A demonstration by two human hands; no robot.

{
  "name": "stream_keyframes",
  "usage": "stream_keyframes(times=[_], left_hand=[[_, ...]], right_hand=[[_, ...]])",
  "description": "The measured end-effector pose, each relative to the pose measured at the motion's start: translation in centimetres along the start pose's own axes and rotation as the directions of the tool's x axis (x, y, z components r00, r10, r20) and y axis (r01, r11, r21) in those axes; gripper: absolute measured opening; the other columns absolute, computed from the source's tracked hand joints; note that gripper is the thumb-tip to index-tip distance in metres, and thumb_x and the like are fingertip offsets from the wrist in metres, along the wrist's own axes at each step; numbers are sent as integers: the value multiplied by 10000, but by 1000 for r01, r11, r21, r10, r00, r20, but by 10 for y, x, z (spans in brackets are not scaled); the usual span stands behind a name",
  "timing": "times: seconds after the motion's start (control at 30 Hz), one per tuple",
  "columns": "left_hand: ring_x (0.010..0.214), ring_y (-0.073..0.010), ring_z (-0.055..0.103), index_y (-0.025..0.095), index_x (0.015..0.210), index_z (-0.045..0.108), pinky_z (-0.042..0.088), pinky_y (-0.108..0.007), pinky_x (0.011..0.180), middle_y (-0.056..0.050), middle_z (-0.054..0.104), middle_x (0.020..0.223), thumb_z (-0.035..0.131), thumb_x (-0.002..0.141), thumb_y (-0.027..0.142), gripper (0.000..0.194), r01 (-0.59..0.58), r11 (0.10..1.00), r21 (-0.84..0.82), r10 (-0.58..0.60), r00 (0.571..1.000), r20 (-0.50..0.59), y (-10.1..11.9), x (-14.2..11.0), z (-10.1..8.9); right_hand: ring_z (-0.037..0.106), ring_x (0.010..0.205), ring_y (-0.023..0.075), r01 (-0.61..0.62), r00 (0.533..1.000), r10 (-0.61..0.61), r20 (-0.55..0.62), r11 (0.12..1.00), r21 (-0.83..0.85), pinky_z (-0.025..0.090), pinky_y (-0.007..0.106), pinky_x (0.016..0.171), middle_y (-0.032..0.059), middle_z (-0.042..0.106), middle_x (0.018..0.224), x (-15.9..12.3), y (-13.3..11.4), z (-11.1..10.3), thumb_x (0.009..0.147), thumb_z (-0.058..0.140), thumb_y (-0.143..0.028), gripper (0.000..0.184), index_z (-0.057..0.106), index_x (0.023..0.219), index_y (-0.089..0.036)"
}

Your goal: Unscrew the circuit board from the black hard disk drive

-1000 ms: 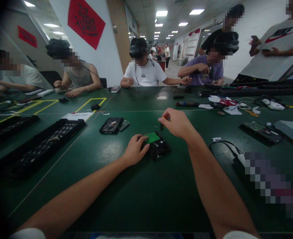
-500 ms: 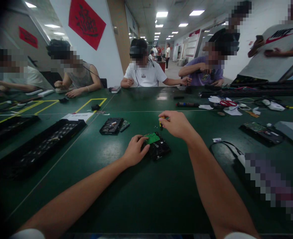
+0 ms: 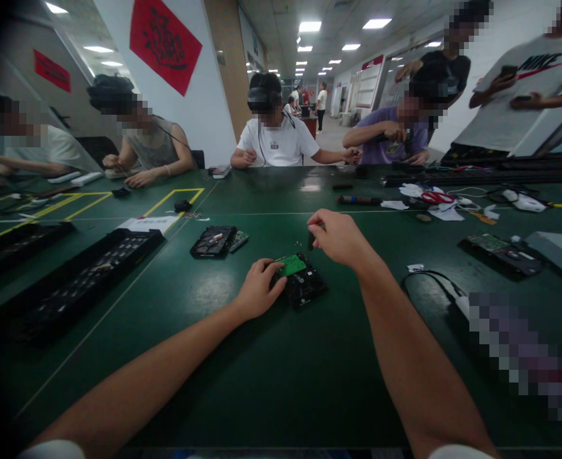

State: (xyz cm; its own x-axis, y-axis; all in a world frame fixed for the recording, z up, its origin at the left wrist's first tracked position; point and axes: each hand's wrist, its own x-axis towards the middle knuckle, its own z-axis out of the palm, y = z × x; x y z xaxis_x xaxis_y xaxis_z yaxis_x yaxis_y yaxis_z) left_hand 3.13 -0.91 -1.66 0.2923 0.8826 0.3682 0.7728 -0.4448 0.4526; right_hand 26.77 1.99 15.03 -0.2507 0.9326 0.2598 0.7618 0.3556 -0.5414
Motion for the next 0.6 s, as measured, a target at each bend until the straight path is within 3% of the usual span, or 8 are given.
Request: stream_keyframes(times=[0.17, 0.37, 0.5, 0.6], left_hand=[[1318, -343, 529, 203, 1393, 620, 462, -543, 1134, -170, 559, 1361, 567, 1016, 439, 448, 4, 1000, 3, -4, 1000, 5, 2, 1, -1], [1311, -339, 539, 216, 1393, 621, 465, -544, 1133, -164, 560, 1365, 571, 1013, 439, 443, 0, 1000, -2, 0, 1000, -4, 2, 1, -1], [1299, -334, 547, 224, 1390, 621, 472, -539, 1127, -157, 568, 1351, 580, 1008, 433, 438, -5, 1000, -9, 5, 1000, -7, 0, 0, 0], [1307, -337, 543, 225, 1392, 622, 470, -544, 1128, -159, 565, 1358, 571, 1011, 440, 440, -5, 1000, -7, 5, 1000, -10, 0, 0, 1]], right_hand=[[731, 676, 176, 54, 998, -54, 13, 998, -34, 533, 290, 670, 47, 780, 878, 0, 1, -2, 992, 612, -234, 114, 712, 1026, -193], [743, 705, 182, 43, 999, -44, 26, 999, 15, 549, 284, 685, 35, 762, 797, 0, 4, 0, 991, 539, -142, 228, 718, 1125, -186], [745, 702, 194, 22, 1000, -22, 0, 999, 34, 562, 305, 698, 60, 786, 881, 0, 5, 1, 967, 656, -251, 114, 697, 1050, -183], [745, 713, 205, 30, 1000, -29, -4, 999, 24, 562, 316, 693, 75, 791, 915, -1, 4, 1, 954, 698, -325, 145, 685, 1000, -188]])
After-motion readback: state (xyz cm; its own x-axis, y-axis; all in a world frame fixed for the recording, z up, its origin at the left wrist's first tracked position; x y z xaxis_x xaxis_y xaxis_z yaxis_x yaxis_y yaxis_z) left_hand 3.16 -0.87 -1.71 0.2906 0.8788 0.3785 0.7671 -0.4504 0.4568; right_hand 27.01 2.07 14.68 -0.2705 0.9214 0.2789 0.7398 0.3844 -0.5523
